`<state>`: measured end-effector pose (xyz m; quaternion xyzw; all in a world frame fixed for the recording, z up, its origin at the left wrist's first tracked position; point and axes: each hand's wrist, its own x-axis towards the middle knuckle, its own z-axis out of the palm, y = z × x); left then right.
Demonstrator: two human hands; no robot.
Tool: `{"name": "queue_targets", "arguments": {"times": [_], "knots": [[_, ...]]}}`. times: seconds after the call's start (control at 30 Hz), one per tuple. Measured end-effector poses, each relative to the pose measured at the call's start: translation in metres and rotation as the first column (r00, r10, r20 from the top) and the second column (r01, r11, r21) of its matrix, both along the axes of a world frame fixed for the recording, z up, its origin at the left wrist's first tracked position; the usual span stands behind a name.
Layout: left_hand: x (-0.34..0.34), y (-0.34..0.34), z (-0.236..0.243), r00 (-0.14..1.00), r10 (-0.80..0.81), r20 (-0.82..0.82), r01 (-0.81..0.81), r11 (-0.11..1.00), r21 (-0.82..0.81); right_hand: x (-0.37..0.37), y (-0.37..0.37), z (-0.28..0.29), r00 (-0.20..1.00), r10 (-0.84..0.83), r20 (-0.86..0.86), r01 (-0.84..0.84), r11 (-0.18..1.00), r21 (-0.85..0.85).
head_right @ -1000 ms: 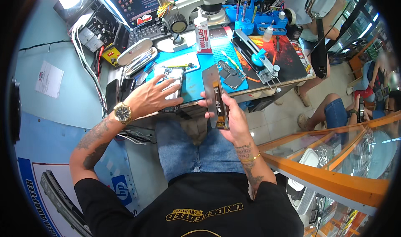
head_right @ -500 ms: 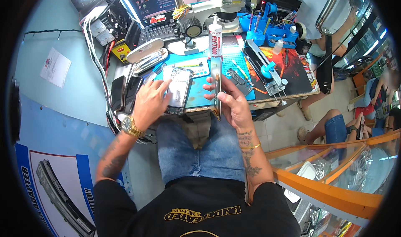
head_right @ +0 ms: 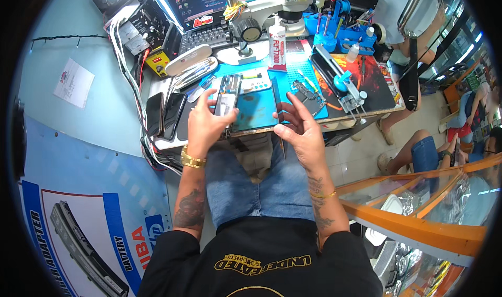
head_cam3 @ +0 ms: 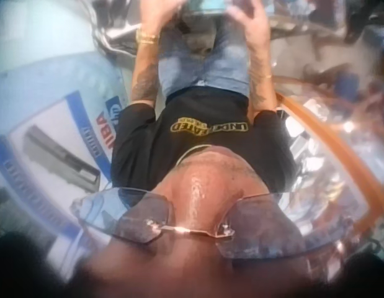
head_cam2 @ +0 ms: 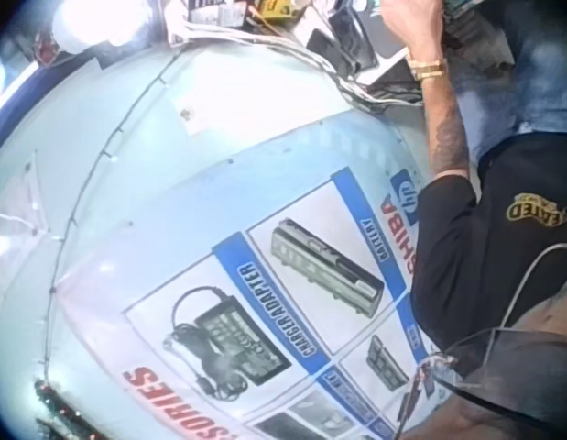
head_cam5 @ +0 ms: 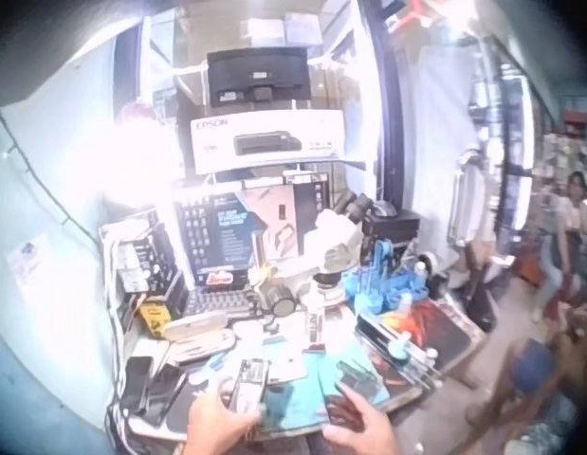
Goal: The person disassembles a mobile phone by removing the screen, handling a ribbon cable, and using a screwdriver to remove screws from the internal chassis.
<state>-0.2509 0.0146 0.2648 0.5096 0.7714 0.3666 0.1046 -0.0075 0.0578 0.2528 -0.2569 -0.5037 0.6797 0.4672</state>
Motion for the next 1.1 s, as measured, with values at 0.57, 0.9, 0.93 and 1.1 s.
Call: {"name": "queue_targets", "arguments": {"times": [0.57,0.9,0.93,1.1], "knots": [[-0.011,-0.051,-0.013,-0.068,-0.596,0.800,0.056,0.799,0.599,-0.026,-0.074,0.029,0.971,0.100,0.218,-0.102,0.995,-0.004],[-0.005,-0.055,-0.004,-0.008,-0.651,0.759,0.002,0.759,0.651,-0.025,-0.074,0.031,0.968,0.114,0.223,-0.114,0.993,-0.015],[-0.004,-0.055,-0.003,0.006,-0.646,0.763,-0.017,0.763,0.646,-0.025,-0.074,0.031,0.964,0.116,0.241,-0.118,0.993,-0.008],[-0.002,-0.053,-0.005,0.045,-0.650,0.759,-0.022,0.758,0.651,-0.025,-0.076,0.033,0.957,0.134,0.259,-0.136,0.991,-0.012]]}}
